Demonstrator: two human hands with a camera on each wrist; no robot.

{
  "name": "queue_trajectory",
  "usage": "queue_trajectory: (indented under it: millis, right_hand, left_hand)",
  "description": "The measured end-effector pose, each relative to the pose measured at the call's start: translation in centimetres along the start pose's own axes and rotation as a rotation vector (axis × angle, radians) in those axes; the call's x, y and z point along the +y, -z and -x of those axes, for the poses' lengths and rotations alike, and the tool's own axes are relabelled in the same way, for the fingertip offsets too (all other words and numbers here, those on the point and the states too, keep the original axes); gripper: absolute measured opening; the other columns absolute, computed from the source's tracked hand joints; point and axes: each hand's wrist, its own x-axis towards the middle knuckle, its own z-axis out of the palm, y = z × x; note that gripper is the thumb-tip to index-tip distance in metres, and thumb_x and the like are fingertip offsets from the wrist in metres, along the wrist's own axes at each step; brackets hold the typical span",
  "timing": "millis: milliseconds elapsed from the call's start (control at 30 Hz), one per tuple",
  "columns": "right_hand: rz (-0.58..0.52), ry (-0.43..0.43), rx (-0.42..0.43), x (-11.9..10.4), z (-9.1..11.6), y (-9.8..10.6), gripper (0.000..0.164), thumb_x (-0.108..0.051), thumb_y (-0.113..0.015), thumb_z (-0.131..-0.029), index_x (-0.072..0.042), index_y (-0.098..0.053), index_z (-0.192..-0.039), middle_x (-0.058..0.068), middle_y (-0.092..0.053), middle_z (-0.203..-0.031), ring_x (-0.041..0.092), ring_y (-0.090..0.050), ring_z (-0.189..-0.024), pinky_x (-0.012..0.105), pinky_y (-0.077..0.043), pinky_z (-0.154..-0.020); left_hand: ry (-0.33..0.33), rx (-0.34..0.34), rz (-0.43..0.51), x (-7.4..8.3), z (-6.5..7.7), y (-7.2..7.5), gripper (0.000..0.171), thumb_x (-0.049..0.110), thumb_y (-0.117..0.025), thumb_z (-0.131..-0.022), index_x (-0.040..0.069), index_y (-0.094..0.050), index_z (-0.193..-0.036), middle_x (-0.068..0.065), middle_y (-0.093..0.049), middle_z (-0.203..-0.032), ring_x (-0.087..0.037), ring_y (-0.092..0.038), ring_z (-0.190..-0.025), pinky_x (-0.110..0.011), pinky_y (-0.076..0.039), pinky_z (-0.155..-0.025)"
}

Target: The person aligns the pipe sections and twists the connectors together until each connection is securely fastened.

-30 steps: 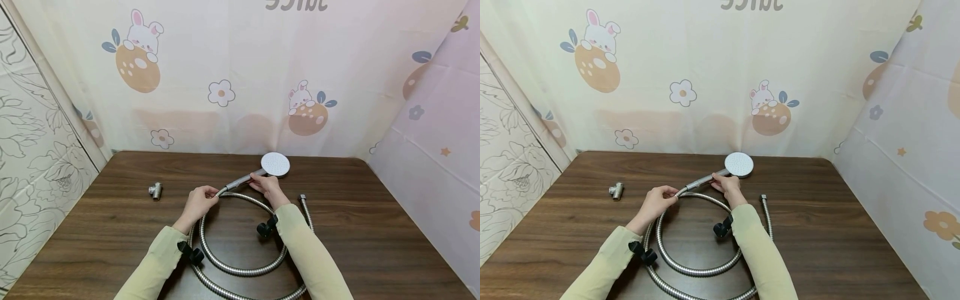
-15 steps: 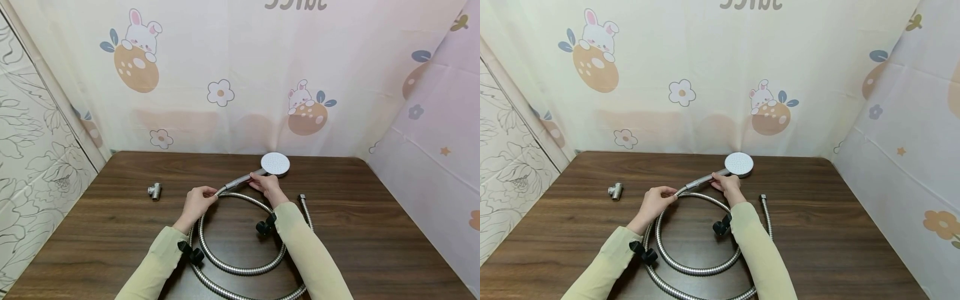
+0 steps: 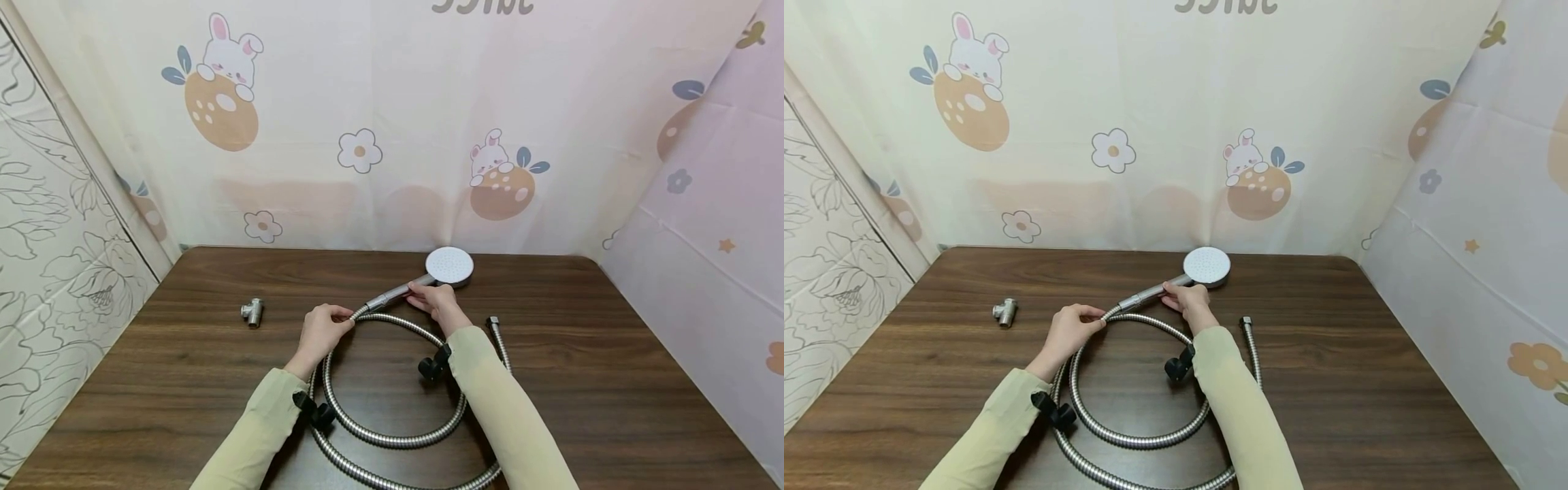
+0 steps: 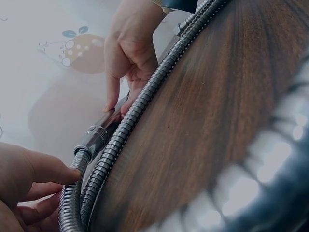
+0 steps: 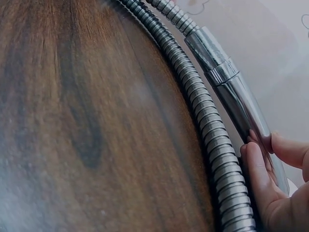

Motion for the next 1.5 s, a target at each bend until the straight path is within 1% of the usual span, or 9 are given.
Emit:
queue_trajectory:
  millis: [267, 400, 500, 600, 733, 933, 1133, 1267, 1500]
  right_hand:
    - [-0.005, -0.010, 0.003, 0.0, 0.0, 0.0, 0.054, -0.001, -0.066, -0.080, 0.003, -0.040, -0.127, 0.016, -0.055, -0.111, 0.020, -0.068, -0.074, 0.029, -0.050, -0.081]
    - [0.015, 0.010, 0.029, 0.3, -0.2, 0.0, 0.048, -0.002, -0.068, -0.078, 0.004, -0.046, -0.120, 0.018, -0.058, -0.111, 0.021, -0.068, -0.076, 0.027, -0.051, -0.078]
    - [0.022, 0.031, 0.042, 0.5, -0.3, 0.1, 0.044, -0.002, -0.072, -0.074, 0.005, -0.051, -0.112, 0.018, -0.062, -0.104, 0.022, -0.068, -0.075, 0.025, -0.053, -0.071]
    - [0.028, 0.046, 0.051, 0.6, -0.3, 0.2, 0.043, -0.002, -0.073, -0.073, 0.006, -0.051, -0.109, 0.018, -0.063, -0.100, 0.023, -0.068, -0.074, 0.025, -0.053, -0.070]
    - [0.036, 0.040, 0.056, 0.4, -0.1, 0.0, 0.041, -0.002, -0.070, -0.077, 0.005, -0.051, -0.112, 0.016, -0.062, -0.099, 0.021, -0.068, -0.073, 0.026, -0.052, -0.074]
    - [0.028, 0.017, 0.032, 0.2, 0.3, 0.1, 0.036, -0.002, -0.068, -0.078, 0.004, -0.052, -0.110, 0.010, -0.061, -0.085, 0.019, -0.068, -0.069, 0.027, -0.051, -0.077]
    - [0.020, 0.022, 0.009, 0.3, 0.3, 0.6, 0.042, 0.002, -0.065, -0.080, 0.007, -0.047, -0.118, 0.013, -0.059, -0.090, 0.019, -0.066, -0.071, 0.029, -0.051, -0.079]
    - [0.034, 0.028, -0.006, 0.2, 0.4, 0.9, 0.042, 0.003, -0.062, -0.082, 0.009, -0.046, -0.120, 0.013, -0.059, -0.087, 0.018, -0.066, -0.071, 0.029, -0.051, -0.080]
    - [0.029, 0.031, 0.002, -0.4, 0.9, 1.3, 0.026, 0.010, -0.055, -0.083, 0.012, -0.052, -0.109, 0.014, -0.060, -0.080, 0.020, -0.065, -0.074, 0.030, -0.051, -0.080]
  left_hand:
    - [0.004, 0.007, -0.002, -0.1, 0.3, -0.2, 0.013, 0.015, -0.069, -0.076, 0.012, -0.072, -0.088, 0.002, -0.063, -0.076, -0.011, -0.055, -0.068, -0.027, -0.043, -0.063]
    - [0.015, 0.001, 0.007, -0.2, 0.3, -0.4, 0.013, 0.015, -0.069, -0.076, 0.012, -0.072, -0.088, 0.002, -0.063, -0.076, -0.010, -0.054, -0.067, -0.026, -0.042, -0.062]
    - [0.021, -0.002, 0.011, -0.2, 0.3, -0.6, 0.013, 0.015, -0.069, -0.076, 0.012, -0.072, -0.088, 0.003, -0.062, -0.075, -0.010, -0.053, -0.066, -0.026, -0.042, -0.061]
    - [0.020, 0.001, 0.017, -0.2, 0.3, -0.6, 0.012, 0.014, -0.069, -0.076, 0.011, -0.071, -0.087, 0.002, -0.062, -0.074, -0.010, -0.052, -0.064, -0.025, -0.042, -0.060]
    - [0.023, -0.003, 0.026, -0.1, 0.3, -0.6, 0.012, 0.013, -0.068, -0.076, 0.011, -0.071, -0.087, 0.002, -0.061, -0.074, -0.010, -0.051, -0.064, -0.025, -0.041, -0.060]
    - [0.025, -0.013, 0.030, -0.1, 0.3, -0.5, 0.014, 0.011, -0.066, -0.075, 0.010, -0.070, -0.088, 0.001, -0.061, -0.075, -0.011, -0.052, -0.065, -0.026, -0.041, -0.061]
    - [-0.010, -0.039, 0.058, -0.1, 0.6, -0.6, 0.016, 0.006, -0.064, -0.075, 0.009, -0.069, -0.090, 0.001, -0.062, -0.076, -0.010, -0.053, -0.068, -0.026, -0.043, -0.064]
    - [-0.024, -0.035, 0.066, -0.1, 0.7, -0.4, 0.016, 0.006, -0.064, -0.074, 0.009, -0.069, -0.089, 0.002, -0.062, -0.076, -0.010, -0.054, -0.068, -0.026, -0.043, -0.064]
    - [-0.018, -0.026, 0.048, -0.3, 0.8, 0.7, 0.017, 0.005, -0.060, -0.077, 0.010, -0.069, -0.090, 0.001, -0.062, -0.076, -0.011, -0.053, -0.066, -0.027, -0.042, -0.061]
